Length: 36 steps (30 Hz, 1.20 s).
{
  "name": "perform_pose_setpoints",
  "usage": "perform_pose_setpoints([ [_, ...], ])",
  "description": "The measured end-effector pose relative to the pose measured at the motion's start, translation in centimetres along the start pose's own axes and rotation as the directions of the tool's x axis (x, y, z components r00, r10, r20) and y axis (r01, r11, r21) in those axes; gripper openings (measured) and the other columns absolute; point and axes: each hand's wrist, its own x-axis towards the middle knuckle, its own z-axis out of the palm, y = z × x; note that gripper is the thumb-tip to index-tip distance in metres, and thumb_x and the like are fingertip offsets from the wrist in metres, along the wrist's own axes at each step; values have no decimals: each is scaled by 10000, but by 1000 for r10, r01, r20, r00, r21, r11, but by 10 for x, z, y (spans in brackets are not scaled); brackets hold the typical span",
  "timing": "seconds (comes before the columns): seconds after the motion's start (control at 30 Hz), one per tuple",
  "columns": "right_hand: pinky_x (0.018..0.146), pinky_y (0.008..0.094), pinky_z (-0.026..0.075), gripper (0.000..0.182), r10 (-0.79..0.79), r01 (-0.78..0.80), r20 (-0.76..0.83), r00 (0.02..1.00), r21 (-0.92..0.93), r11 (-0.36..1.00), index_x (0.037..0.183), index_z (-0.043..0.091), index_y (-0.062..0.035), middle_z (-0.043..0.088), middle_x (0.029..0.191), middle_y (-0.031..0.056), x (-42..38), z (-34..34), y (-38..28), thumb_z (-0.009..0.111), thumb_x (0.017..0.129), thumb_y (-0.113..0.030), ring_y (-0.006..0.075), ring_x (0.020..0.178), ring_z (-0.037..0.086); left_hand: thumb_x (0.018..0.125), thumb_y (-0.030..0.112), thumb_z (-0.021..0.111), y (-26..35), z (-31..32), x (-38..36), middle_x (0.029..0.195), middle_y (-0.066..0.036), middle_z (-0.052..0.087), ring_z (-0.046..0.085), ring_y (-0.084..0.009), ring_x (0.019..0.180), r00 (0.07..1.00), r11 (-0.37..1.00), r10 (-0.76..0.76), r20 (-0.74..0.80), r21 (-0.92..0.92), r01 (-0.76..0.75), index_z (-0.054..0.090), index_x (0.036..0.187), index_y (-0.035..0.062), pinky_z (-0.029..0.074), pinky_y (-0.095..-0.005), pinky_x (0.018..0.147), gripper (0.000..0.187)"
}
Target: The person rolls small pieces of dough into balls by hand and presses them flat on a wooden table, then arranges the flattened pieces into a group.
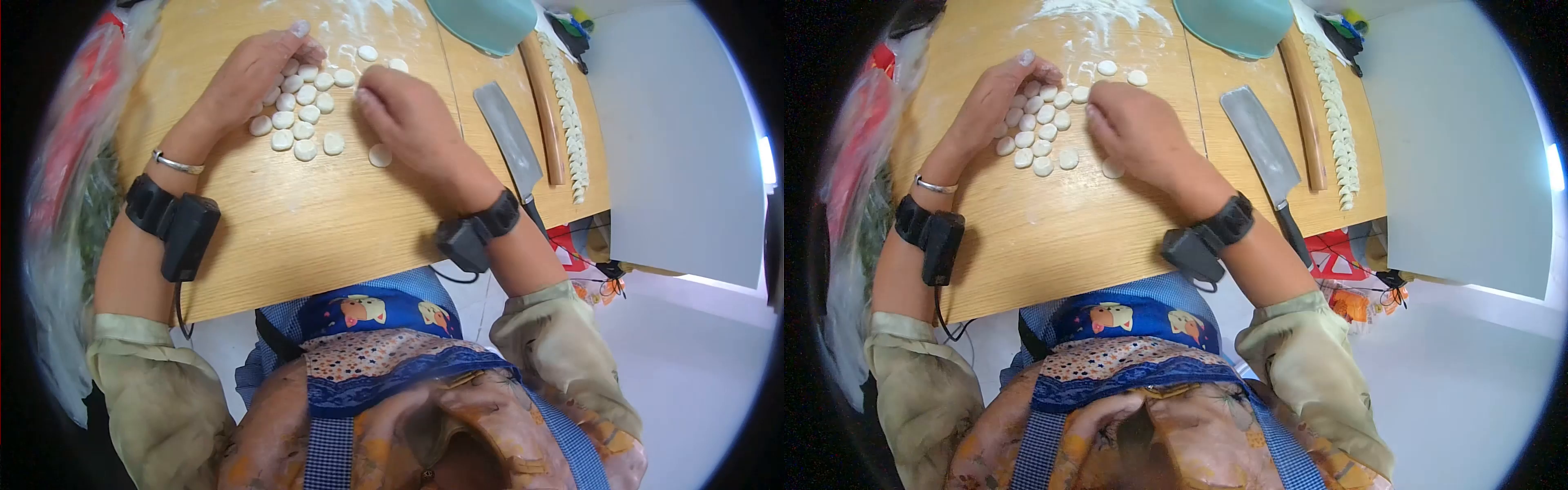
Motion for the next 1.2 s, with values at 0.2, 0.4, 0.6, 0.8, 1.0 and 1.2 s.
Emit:
perform_pose_setpoints([
  [0.2,680,305,480,177,-29,-215,489,872,435,874,971,628,4,586,746,69,-31,-32,-21,581,981,-166,160,703,560,1107,381,353,-3,-3,1,1064,-86,675,603,-149,1016,998,998,56,22,35,-56,655,1089,-41,460,-294,965,520],
  [0.4,756,446,505,158,20,-31,90,996,126,992,975,629,-24,634,896,174,-20,-18,-9,601,886,-151,373,859,622,1105,368,364,-1,-1,1,1054,-74,678,600,-138,1010,1000,999,3,-5,39,-3,658,1078,-33,460,-297,962,498],
  [0.6,735,471,503,162,-137,129,82,987,97,987,911,593,-32,580,883,153,-17,4,-23,655,832,-159,376,827,606,1106,359,348,-3,0,0,1057,-57,672,591,-135,1013,994,995,-102,-34,1,102,649,1085,-25,455,-298,963,489],
  [0.8,727,486,488,168,-74,60,148,986,97,993,857,555,-29,585,844,166,-34,-14,-18,664,825,-153,389,835,608,1097,318,378,0,1,0,1030,-77,687,600,-137,963,999,999,-24,-24,-43,23,659,1044,-44,466,-291,924,462],
  [1.0,724,485,493,217,54,-70,146,988,108,992,887,572,-16,616,833,191,-44,-32,-11,628,889,-226,394,817,616,1098,349,381,0,0,-2,1030,-85,692,610,-132,960,993,993,-111,-47,-44,109,664,1056,-52,472,-285,924,492],
  [1.2,676,487,492,175,-34,31,124,992,24,999,879,553,-42,623,805,165,-17,-9,-14,587,930,-206,400,747,613,1105,365,339,0,-2,-1,1087,-83,673,607,-158,1054,1000,1000,-14,12,26,13,642,1114,-50,451,-306,1000,514],
])
